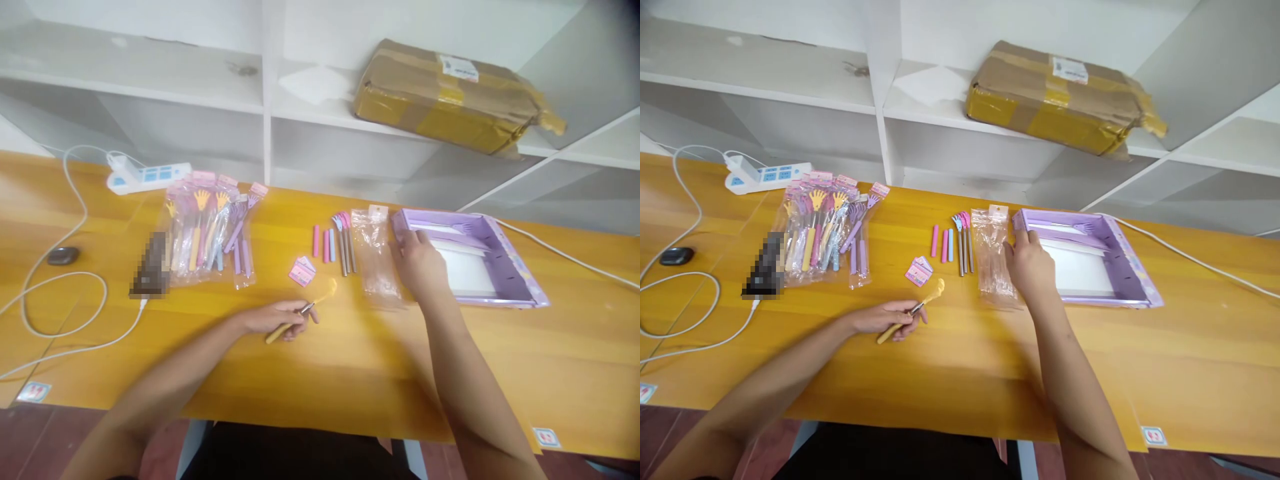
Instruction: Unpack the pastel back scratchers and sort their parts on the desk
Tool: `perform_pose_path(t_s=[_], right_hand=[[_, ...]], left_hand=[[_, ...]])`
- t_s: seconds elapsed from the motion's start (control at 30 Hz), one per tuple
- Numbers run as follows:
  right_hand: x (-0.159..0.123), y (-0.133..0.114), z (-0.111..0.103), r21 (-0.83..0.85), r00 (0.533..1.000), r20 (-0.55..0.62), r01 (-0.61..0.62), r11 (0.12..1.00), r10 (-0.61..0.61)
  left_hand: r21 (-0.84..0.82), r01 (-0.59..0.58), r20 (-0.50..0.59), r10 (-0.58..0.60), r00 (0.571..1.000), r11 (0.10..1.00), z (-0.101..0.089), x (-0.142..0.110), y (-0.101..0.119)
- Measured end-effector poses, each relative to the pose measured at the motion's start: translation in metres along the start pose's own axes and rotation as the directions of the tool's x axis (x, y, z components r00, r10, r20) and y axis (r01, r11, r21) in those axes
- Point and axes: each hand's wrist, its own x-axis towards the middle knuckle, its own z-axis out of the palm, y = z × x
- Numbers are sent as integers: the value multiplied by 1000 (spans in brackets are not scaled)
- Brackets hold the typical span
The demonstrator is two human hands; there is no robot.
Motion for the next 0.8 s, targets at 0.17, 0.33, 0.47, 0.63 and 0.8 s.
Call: perform_pose_path(t_s=[0.17, 0.33, 0.47, 0.63, 0.8], right_hand=[[-62, -30, 4, 718, 795, 269, 210, 663, -543], [-121, -76, 35, 895, 663, 369, -63, 443, -651], [-139, -87, 51, 892, 740, 414, -212, 400, -531], [-150, -85, 58, 892, 763, 447, -339, 299, -467], [-160, -84, 62, 896, 748, 442, -388, 214, -495]], left_hand=[[196, 62, -20, -59, 998, 979, 9, -6, 12], [728, 57, -193, 124, 973, 683, 31, -5, 3], [922, 112, -215, 250, 944, 371, 38, 2, -13], [996, 90, -90, 355, 931, 15, 37, 7, -17], [994, 60, -22, 369, 929, -92, 43, 6, -11]])
